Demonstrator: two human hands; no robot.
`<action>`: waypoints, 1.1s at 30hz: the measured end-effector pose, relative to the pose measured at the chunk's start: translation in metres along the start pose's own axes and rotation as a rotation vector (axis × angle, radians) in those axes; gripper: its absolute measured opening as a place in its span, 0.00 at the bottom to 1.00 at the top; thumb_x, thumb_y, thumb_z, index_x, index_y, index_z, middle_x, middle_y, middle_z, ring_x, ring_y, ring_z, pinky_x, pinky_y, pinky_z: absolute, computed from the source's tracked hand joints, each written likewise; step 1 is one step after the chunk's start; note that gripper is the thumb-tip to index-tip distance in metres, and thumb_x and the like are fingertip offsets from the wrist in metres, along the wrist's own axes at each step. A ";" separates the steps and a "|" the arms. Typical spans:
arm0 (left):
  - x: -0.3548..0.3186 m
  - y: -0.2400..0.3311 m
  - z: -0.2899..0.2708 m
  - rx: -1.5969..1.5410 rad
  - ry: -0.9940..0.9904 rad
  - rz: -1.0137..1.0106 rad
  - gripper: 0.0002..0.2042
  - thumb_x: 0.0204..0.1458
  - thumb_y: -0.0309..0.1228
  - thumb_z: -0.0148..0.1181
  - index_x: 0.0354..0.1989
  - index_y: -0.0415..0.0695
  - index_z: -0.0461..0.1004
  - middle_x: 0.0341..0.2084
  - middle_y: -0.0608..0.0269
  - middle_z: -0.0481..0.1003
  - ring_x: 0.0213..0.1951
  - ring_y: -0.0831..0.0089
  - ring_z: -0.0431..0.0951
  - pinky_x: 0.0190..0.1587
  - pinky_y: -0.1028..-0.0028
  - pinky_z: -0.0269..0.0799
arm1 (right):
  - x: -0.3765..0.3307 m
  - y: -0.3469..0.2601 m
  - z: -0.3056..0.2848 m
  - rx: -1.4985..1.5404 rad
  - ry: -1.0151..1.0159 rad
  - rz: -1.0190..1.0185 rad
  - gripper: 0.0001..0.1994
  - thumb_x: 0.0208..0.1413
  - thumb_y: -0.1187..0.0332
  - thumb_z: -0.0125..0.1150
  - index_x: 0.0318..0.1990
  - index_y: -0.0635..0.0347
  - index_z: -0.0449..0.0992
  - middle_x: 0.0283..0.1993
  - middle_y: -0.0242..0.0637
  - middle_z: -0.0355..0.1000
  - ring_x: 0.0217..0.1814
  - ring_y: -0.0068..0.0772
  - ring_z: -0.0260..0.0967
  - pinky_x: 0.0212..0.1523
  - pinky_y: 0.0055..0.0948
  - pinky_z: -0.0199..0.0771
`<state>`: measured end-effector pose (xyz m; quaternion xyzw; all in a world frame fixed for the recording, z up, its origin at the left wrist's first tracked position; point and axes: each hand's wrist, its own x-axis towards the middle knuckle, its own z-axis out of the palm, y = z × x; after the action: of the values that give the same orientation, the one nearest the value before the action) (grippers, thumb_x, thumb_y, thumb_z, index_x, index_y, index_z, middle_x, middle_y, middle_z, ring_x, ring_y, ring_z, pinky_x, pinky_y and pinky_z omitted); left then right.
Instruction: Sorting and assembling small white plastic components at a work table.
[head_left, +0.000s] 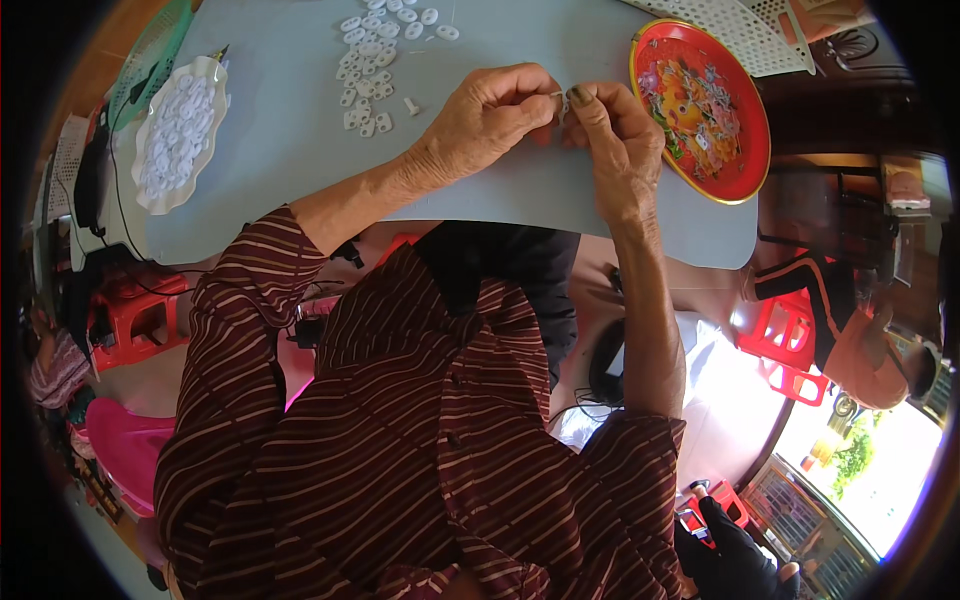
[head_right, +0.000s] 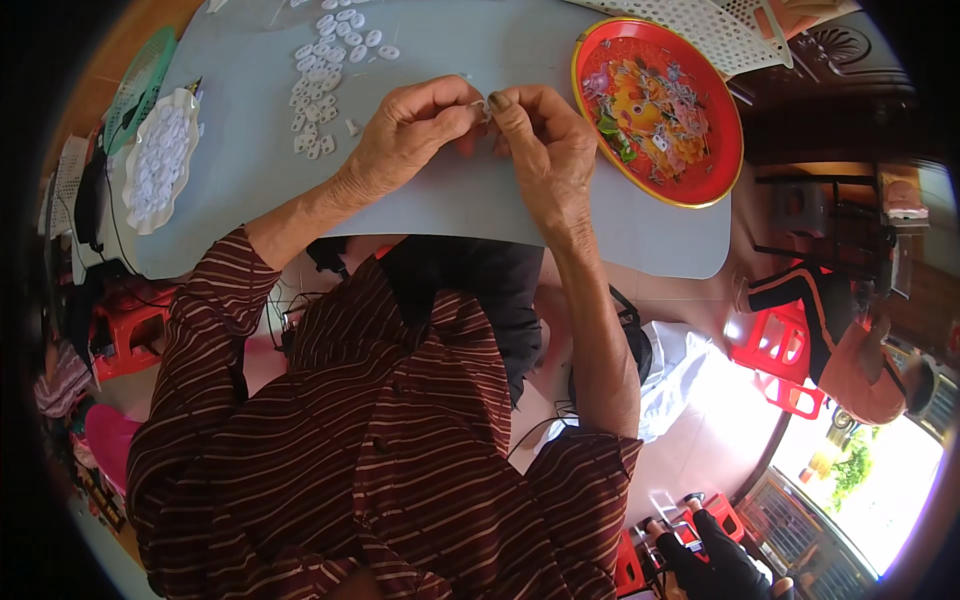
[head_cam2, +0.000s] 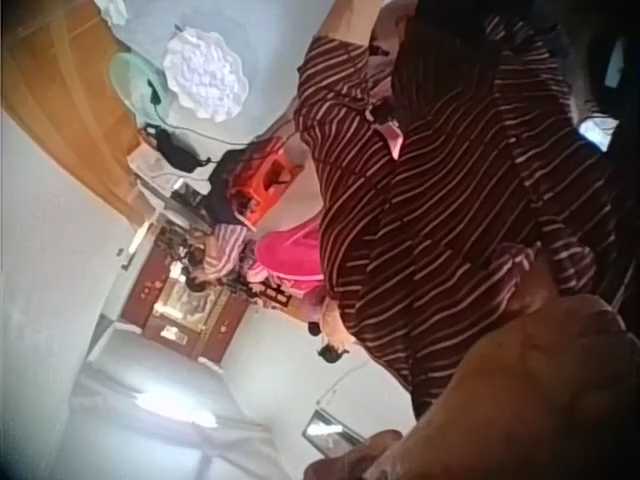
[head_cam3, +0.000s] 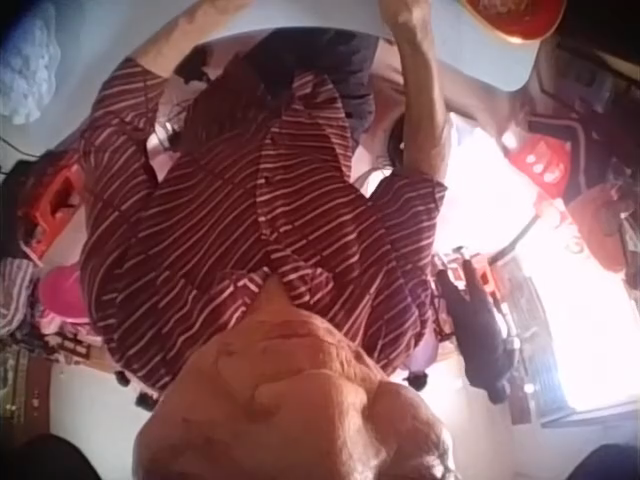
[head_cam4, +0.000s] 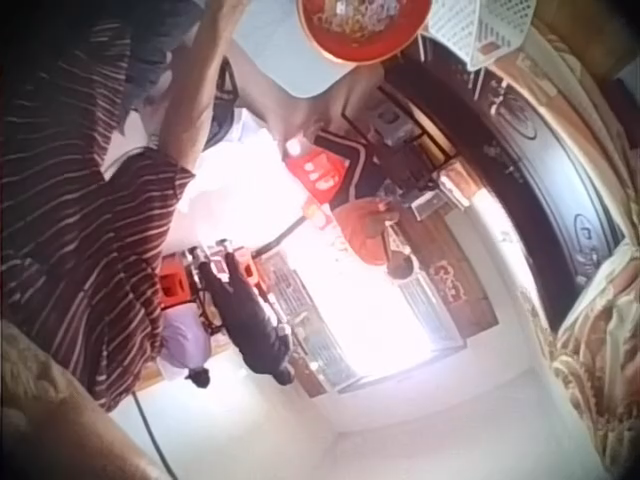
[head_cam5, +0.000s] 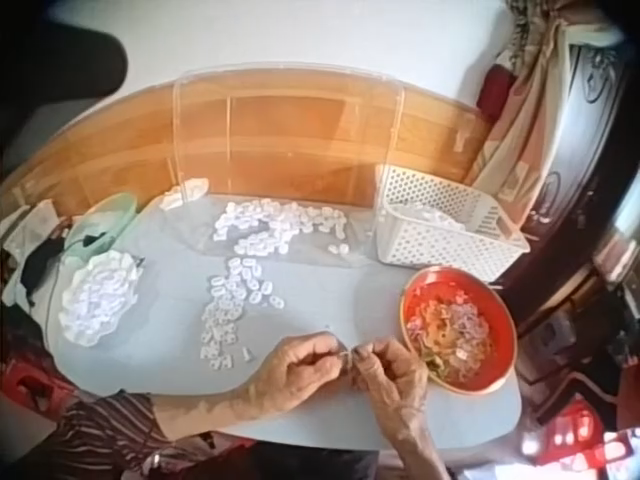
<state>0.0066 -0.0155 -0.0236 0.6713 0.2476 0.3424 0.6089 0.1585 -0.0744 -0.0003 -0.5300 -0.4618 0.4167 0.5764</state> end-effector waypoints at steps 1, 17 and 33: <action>0.000 -0.001 0.002 -0.027 0.044 0.045 0.10 0.56 0.32 0.52 0.31 0.37 0.71 0.22 0.72 0.68 0.26 0.84 0.64 0.30 0.82 0.62 | 0.000 0.001 0.001 -0.010 0.011 0.014 0.11 0.56 0.65 0.60 0.31 0.66 0.74 0.22 0.28 0.68 0.23 0.16 0.61 0.26 0.17 0.63; 0.001 0.006 0.004 -0.095 0.079 0.059 0.10 0.58 0.32 0.51 0.35 0.35 0.72 0.24 0.67 0.71 0.28 0.81 0.71 0.35 0.81 0.67 | -0.002 0.008 0.012 0.213 0.085 0.004 0.11 0.57 0.65 0.58 0.33 0.65 0.75 0.23 0.28 0.68 0.23 0.14 0.57 0.25 0.15 0.60; 0.002 0.001 0.005 -0.260 0.070 0.101 0.11 0.59 0.33 0.49 0.36 0.36 0.72 0.24 0.68 0.70 0.28 0.80 0.69 0.36 0.79 0.67 | -0.007 0.004 0.026 0.109 0.137 -0.074 0.10 0.57 0.65 0.58 0.35 0.65 0.73 0.27 0.31 0.70 0.28 0.17 0.63 0.32 0.17 0.63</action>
<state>0.0116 -0.0174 -0.0224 0.5860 0.1882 0.4251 0.6638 0.1313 -0.0751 -0.0043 -0.5078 -0.4171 0.3822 0.6497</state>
